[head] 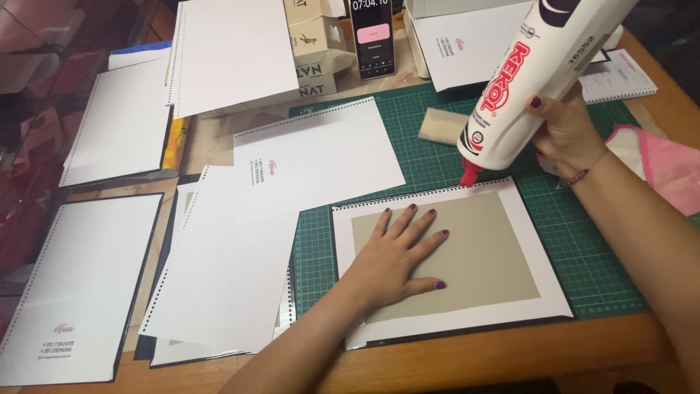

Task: Assembling a notebook cover by applying glue to cardboard and folding paper edges over it

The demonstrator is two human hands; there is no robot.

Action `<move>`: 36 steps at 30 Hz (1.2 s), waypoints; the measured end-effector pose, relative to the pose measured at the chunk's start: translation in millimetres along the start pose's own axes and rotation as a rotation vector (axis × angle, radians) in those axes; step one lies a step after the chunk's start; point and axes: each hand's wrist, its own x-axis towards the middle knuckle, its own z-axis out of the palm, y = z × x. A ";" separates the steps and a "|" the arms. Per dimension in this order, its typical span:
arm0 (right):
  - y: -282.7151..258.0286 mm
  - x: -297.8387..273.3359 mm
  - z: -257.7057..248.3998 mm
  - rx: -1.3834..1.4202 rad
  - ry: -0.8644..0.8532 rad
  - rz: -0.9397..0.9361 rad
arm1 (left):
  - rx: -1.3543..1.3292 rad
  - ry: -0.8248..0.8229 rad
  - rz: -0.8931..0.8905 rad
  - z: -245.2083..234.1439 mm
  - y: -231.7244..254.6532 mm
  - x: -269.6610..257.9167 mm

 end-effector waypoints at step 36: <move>-31.1 -5.9 -62.1 -0.123 0.061 -0.029 | 0.032 0.005 0.009 1.3 -1.0 -0.2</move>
